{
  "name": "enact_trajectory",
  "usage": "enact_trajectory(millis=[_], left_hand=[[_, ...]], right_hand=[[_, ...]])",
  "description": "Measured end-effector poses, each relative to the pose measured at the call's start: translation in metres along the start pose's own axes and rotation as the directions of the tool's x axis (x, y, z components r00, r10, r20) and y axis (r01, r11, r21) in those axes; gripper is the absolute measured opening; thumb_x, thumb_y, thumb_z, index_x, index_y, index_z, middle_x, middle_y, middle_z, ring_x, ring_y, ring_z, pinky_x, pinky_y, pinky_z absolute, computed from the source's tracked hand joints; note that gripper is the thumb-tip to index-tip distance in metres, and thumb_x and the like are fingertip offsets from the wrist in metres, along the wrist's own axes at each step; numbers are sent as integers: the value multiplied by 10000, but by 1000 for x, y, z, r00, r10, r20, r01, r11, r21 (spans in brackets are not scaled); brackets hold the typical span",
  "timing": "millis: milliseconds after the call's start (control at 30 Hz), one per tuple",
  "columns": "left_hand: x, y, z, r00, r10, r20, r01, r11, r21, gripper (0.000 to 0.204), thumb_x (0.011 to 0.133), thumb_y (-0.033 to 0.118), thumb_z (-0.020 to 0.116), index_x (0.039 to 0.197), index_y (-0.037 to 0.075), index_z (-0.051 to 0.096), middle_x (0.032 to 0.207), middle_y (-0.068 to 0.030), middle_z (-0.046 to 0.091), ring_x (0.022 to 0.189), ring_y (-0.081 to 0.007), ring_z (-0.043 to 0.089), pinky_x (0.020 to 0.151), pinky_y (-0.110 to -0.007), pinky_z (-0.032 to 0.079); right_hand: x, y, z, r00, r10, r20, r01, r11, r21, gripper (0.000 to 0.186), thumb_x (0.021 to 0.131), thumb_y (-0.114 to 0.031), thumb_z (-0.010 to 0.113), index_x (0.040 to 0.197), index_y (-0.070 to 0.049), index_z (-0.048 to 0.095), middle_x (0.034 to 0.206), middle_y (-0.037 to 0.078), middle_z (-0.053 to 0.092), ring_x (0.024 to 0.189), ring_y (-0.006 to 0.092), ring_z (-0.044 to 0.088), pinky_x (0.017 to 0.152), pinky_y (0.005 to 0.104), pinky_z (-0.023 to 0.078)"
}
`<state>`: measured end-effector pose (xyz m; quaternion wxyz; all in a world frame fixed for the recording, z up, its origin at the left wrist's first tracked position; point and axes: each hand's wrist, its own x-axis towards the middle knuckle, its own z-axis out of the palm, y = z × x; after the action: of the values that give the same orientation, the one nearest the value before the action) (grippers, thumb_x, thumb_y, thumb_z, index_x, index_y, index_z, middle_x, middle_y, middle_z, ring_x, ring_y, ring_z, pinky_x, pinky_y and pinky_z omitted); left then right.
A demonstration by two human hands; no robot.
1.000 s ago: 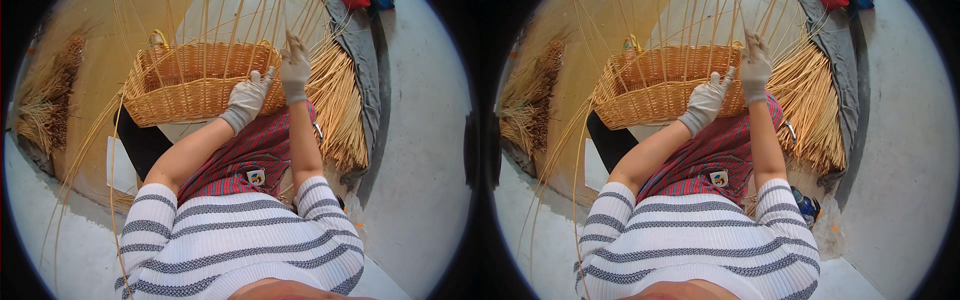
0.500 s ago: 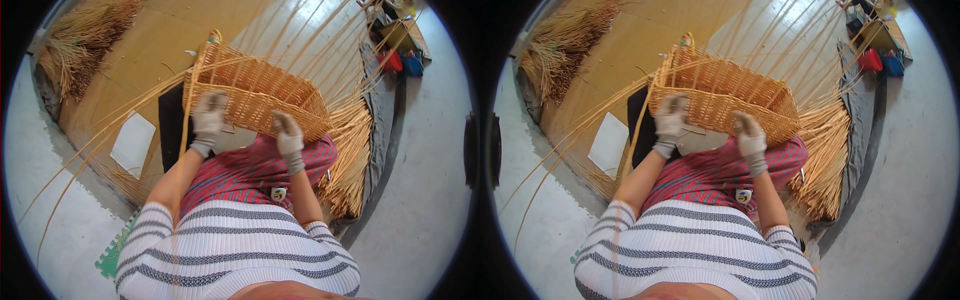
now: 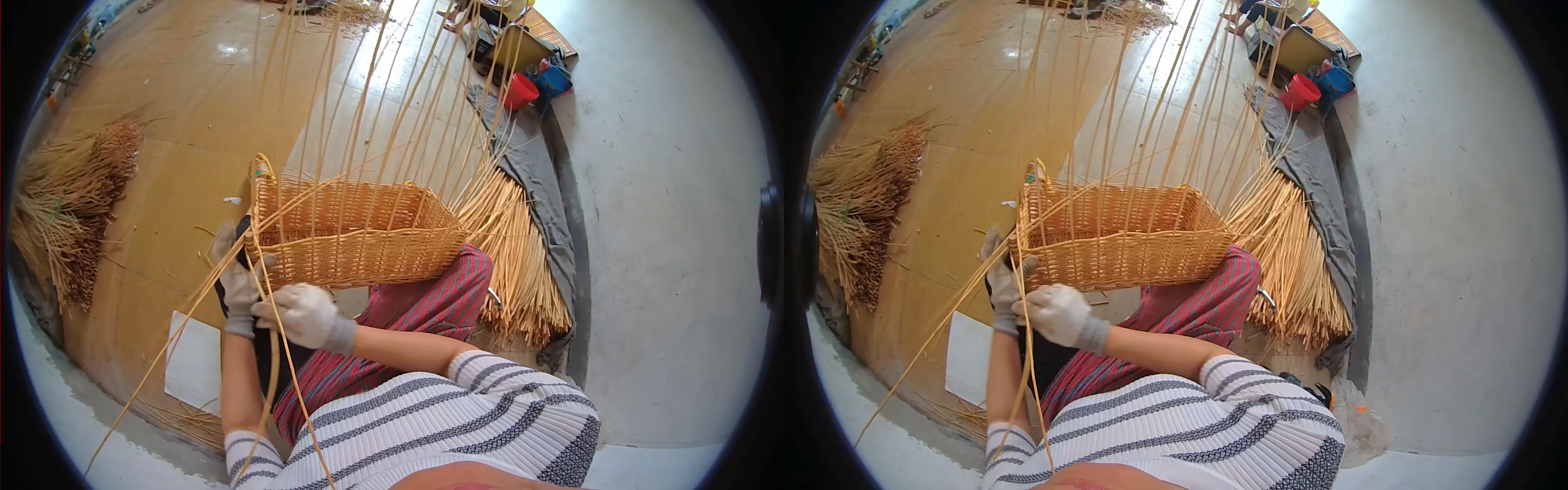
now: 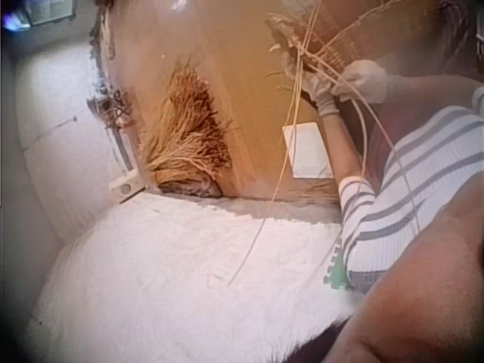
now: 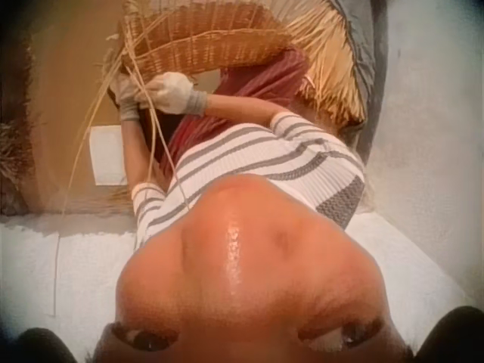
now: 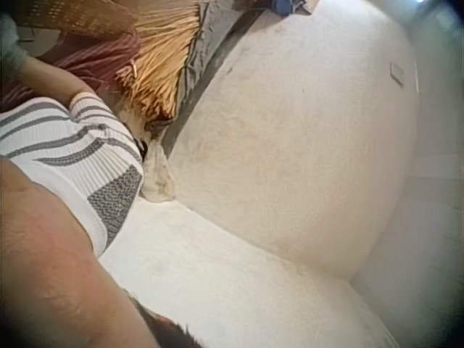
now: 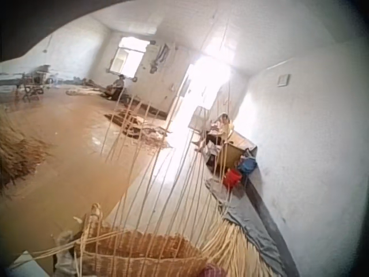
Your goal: Measure and weave a rectangular wicker or willow basket using traditional handcraft techniques.
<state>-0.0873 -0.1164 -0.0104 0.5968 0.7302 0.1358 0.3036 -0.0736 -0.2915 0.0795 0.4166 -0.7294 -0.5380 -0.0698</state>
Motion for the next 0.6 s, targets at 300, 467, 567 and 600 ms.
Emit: enact_trajectory(millis=[300,467,567,600], left_hand=[[23,3,9,938,-268,222,331,883,-334,420,891,168,772,1239,90,551,1283,-47,566,1135,-152,558,988,-290,462],[10,18,39,959,-252,-131,199,925,-323,287,920,141,736,1172,87,609,1165,-27,605,1076,-137,580,967,-294,476],[11,14,42,974,-71,-214,32,983,-180,268,926,200,737,1125,55,631,1090,-39,619,1038,-147,579,951,-310,472],[10,13,43,973,-72,-218,5,956,-292,240,921,178,737,1105,57,644,1075,-37,627,1018,-136,582,939,-299,475]], right_hand=[[-34,117,-37,353,928,122,-539,95,837,263,948,-59,664,1207,-11,665,1083,76,712,922,103,660,726,223,536],[87,99,-31,890,100,-444,-185,971,-151,494,909,-24,604,1397,-11,529,1274,190,634,962,238,674,861,361,537],[130,105,-39,901,232,-368,-292,949,-118,601,922,-65,543,1503,-117,397,1162,144,643,818,226,634,676,360,519],[128,107,-40,868,351,-352,-242,916,319,596,946,-96,532,1516,-133,364,1170,128,637,800,207,629,639,341,517]])
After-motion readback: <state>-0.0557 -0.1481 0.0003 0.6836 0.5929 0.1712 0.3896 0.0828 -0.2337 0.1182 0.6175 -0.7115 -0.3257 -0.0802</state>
